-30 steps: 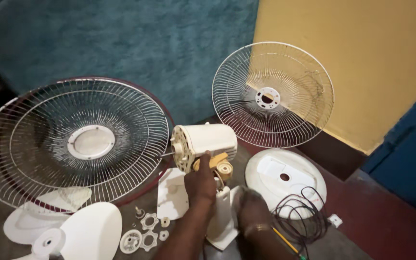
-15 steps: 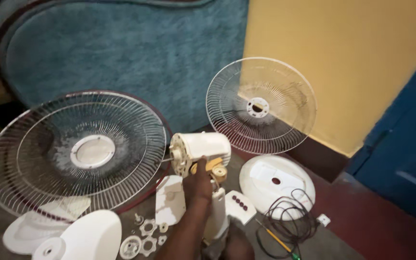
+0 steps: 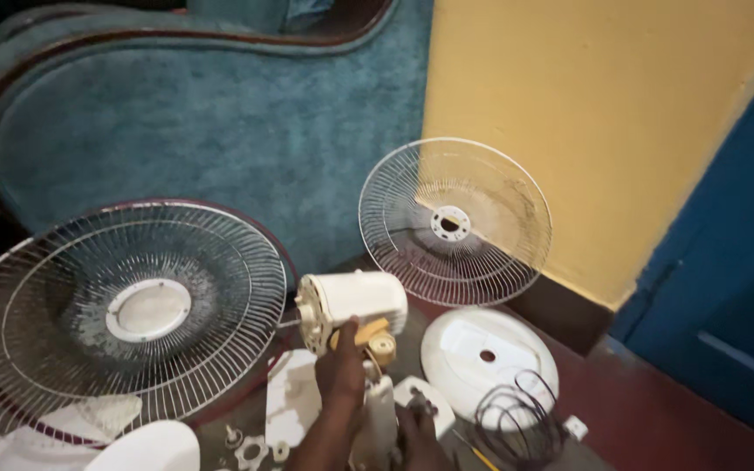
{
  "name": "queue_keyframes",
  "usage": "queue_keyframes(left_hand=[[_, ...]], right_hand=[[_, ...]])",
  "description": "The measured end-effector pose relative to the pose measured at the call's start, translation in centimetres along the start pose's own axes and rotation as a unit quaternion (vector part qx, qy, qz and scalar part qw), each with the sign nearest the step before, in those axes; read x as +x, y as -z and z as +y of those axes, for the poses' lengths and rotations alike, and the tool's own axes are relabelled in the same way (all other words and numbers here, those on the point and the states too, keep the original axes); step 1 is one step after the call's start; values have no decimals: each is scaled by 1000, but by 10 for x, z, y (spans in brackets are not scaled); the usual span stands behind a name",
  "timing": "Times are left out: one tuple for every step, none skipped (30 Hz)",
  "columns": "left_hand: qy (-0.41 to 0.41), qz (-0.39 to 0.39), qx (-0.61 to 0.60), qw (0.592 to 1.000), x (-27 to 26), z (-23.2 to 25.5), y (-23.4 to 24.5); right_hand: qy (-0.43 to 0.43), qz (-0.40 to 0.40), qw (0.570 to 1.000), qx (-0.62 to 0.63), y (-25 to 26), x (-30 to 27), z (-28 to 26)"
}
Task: The person wipes the exterior and interior surfaces of a white fan base with a cloth. They rotate the base to reach different areas and continue wiping until the clip ends.
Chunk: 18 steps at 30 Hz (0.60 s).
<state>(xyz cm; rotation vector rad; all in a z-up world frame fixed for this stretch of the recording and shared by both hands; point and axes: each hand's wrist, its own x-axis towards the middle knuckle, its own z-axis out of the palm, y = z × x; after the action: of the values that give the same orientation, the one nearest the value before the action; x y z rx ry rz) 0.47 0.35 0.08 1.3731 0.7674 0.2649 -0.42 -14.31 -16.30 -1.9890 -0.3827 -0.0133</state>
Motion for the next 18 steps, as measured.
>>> queue_keyframes(left_hand=[[12, -35, -65, 997, 1, 2, -1], [23, -70, -129, 989, -1, 3, -3], [41, -100, -190, 976, -4, -1, 0], [46, -109, -186, 975, -3, -1, 0], [51, -120, -182, 975, 0, 0, -1], [56, -131, -178, 974, 3, 0, -3], [46, -147, -200, 968, 9, 4, -5], [35, -163, -221, 961, 16, 7, -7], [30, -178, -242, 953, 20, 5, -8], [28, -209, -273, 939, 27, 6, -10], [24, -242, -304, 921, 38, 13, -15], [19, -274, -335, 901, 49, 19, -17], [6, -255, -272, 928, 59, 27, -19], [-8, -234, -208, 950, 71, 36, -18], [-18, -210, -143, 967, 81, 40, -16], [-23, -206, -152, 966, 90, 43, -17], [-31, -205, -162, 965, 103, 48, -22], [-38, -204, -171, 963, 114, 49, -25]], right_hand=[[-11, -4, 1000, 2, 1, 5, -14], [-18, -7, 1000, 8, 4, 13, -25], [-30, -16, 999, 10, 3, 10, -34], [-40, -25, 999, 6, 3, 7, -41], [-50, -33, 998, 0, 5, 5, -48], [-58, -40, 997, -15, 6, 3, -55], [-69, -44, 996, -41, 9, 5, -64], [-77, -48, 994, -68, 11, 6, -73], [-91, -54, 990, -93, 15, 2, -81], [-113, -63, 983, -134, 21, -4, -89], [-129, -70, 973, -178, 25, -5, -100], [-146, -79, 962, -217, 29, -6, -111], [-154, -85, 954, -243, 34, -3, -123], [-162, -90, 946, -268, 39, -1, -134], [-171, -100, 937, -288, 44, -1, -144], [-177, -108, 929, -306, 46, 0, -154], [-182, -117, 922, -322, 50, 6, -164], [-196, -122, 915, -331, 51, 11, -172]])
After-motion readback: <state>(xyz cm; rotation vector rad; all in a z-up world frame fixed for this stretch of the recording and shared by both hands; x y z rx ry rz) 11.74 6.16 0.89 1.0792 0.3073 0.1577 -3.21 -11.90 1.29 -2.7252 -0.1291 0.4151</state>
